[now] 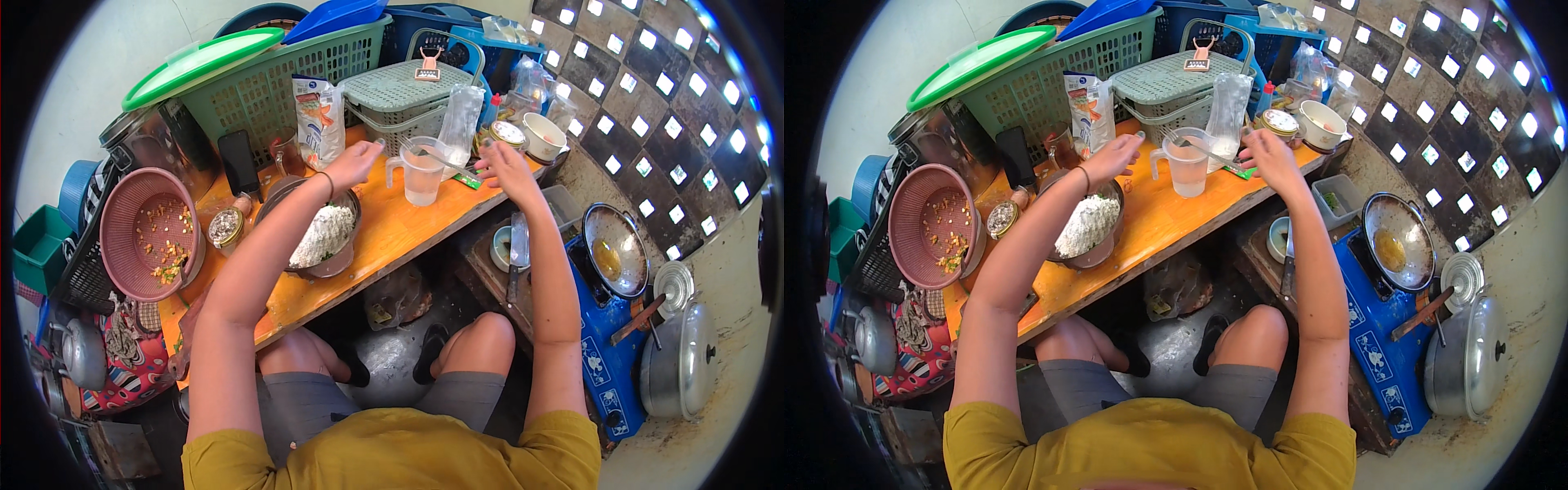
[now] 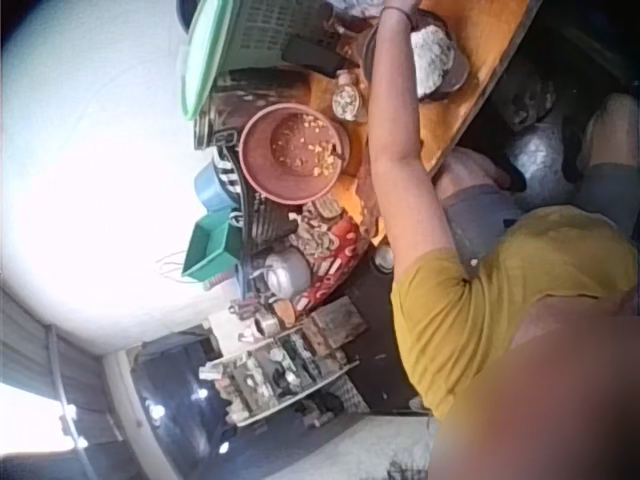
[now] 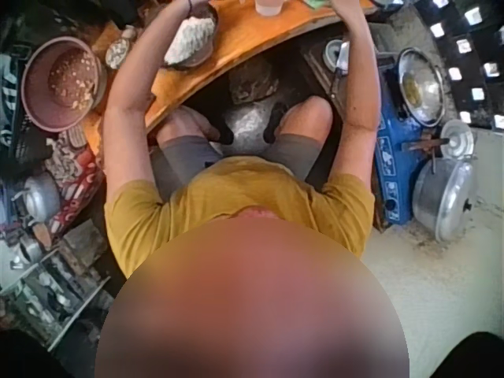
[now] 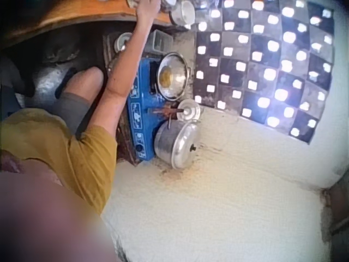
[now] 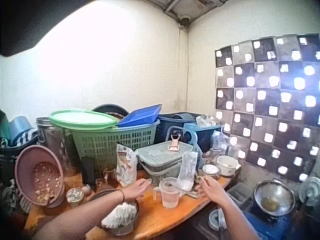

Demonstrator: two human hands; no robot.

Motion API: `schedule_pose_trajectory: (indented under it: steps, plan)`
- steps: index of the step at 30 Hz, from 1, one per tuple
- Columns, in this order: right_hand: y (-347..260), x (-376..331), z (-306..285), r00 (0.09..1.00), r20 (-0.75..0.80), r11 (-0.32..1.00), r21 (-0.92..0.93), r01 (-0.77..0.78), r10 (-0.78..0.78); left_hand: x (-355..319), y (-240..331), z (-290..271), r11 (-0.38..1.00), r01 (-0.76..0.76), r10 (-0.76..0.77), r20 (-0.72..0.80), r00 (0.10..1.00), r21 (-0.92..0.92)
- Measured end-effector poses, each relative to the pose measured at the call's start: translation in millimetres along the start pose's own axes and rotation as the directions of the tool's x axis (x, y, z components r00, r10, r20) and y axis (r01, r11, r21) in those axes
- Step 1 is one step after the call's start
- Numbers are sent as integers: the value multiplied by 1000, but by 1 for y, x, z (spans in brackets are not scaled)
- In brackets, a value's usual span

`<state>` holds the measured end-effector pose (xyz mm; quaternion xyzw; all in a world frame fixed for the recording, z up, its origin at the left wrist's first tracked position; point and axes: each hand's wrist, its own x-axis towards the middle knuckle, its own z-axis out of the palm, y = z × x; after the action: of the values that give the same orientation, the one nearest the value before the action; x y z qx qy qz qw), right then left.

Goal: Preparing a batter for food by mixing flour, chopped greens, and seasoning with water in a bowl.

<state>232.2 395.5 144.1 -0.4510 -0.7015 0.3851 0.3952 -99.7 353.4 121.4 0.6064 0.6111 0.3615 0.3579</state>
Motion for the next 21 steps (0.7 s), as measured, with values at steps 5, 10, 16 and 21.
schedule_pose_trajectory:
  steps: [5, 10, 16, 21]
  plan:
    - [43, 5, -30, 975, -222, 994, 112, -1, 26, -18, 8, -45, 991, 110, -108, 18, 994, -80]
    - [64, -7, -25, 951, -287, 984, 163, -67, 112, -45, 38, -61, 979, 166, -164, 32, 986, -116]
    - [83, -2, -6, 928, -340, 979, -177, 96, -152, -69, 53, -76, 986, 111, -111, 1, 994, -126]
    - [100, 41, 23, 819, -217, 753, -564, 339, -531, -90, 67, -65, 988, 57, -61, -23, 998, -143]
